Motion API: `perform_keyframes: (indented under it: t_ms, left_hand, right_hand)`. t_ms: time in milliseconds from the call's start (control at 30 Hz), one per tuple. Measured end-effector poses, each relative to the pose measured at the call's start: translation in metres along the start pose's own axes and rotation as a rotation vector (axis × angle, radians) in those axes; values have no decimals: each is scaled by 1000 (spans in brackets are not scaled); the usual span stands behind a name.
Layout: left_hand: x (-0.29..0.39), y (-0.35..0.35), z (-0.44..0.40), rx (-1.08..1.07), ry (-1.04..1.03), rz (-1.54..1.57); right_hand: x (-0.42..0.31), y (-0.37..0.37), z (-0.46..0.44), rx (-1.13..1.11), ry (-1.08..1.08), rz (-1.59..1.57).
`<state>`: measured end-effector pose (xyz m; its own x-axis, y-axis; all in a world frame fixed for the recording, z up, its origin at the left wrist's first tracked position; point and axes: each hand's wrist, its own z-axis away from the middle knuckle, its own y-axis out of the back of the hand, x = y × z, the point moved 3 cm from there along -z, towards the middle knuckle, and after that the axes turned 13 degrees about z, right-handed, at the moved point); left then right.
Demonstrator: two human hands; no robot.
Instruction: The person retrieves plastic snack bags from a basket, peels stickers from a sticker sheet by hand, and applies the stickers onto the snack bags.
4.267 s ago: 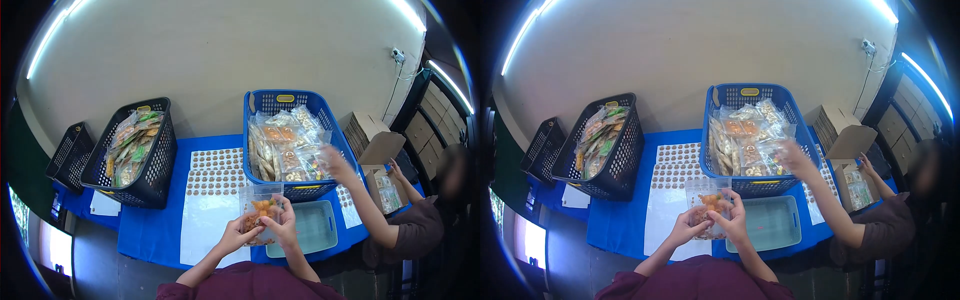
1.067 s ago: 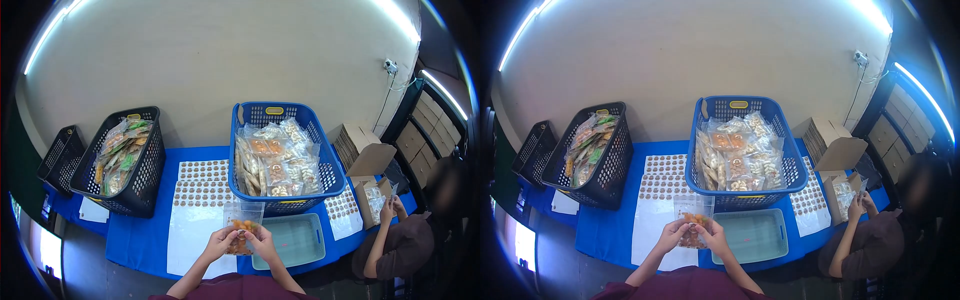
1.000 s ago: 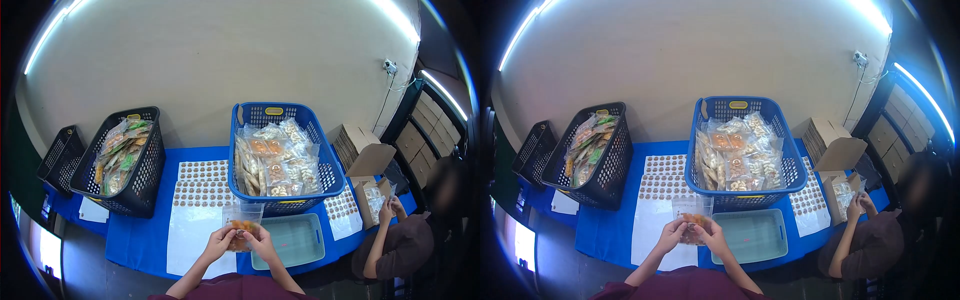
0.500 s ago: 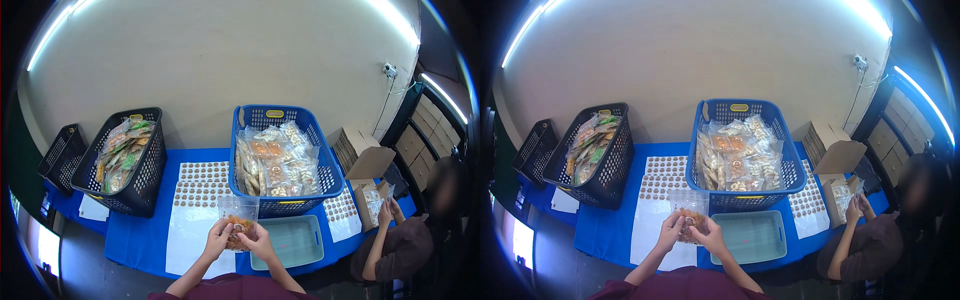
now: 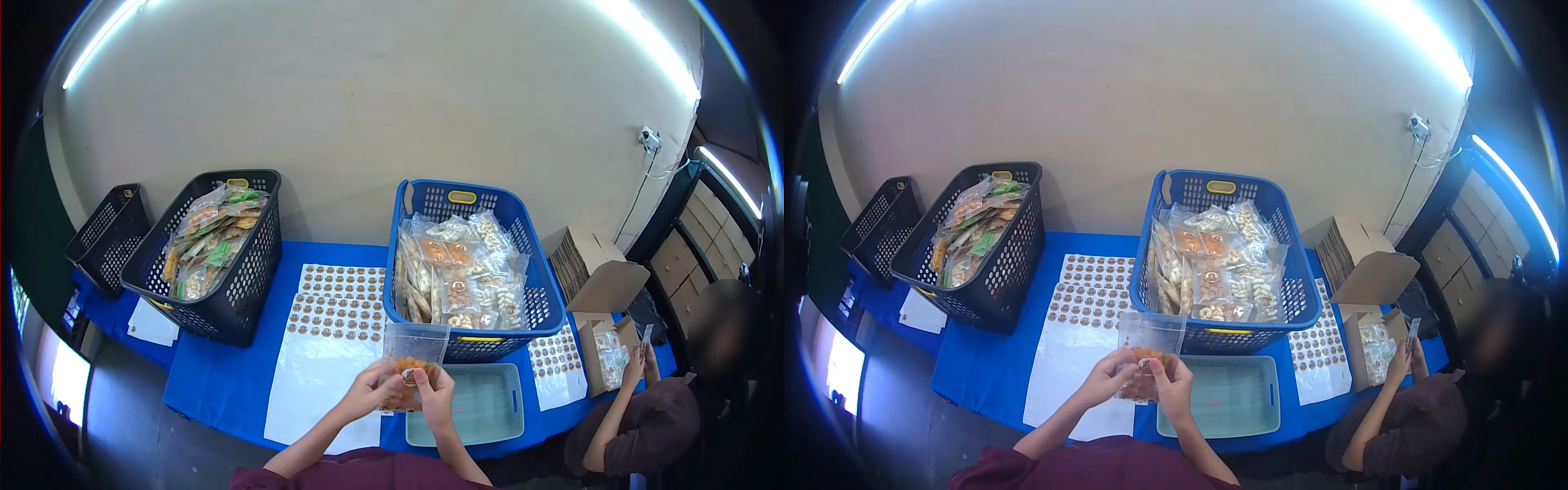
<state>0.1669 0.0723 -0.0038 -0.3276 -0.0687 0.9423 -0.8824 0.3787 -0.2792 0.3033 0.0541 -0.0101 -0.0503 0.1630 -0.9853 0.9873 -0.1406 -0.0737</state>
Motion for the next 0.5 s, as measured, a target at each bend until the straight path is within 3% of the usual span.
perform_keyframes:
  t_ms: [33, 133, 267, 400, 500]
  left_hand:
    - [2, 1, -1, 35, 46, 132]
    - [11, 21, -12, 209, -93, 274]
    - [21, 31, -15, 333, -150, 134]
    - [22, 34, -13, 409, -174, 160]
    - [25, 48, -12, 509, -241, 135]
  right_hand:
    - [2, -1, 0, -17, -12, -13]
    - [-7, -13, 6, -97, -81, -62]
    - [13, -24, 12, -226, -43, 34]
    - [-3, -27, 14, -276, 47, 397]
    - [7, -25, 9, -371, 101, 398]
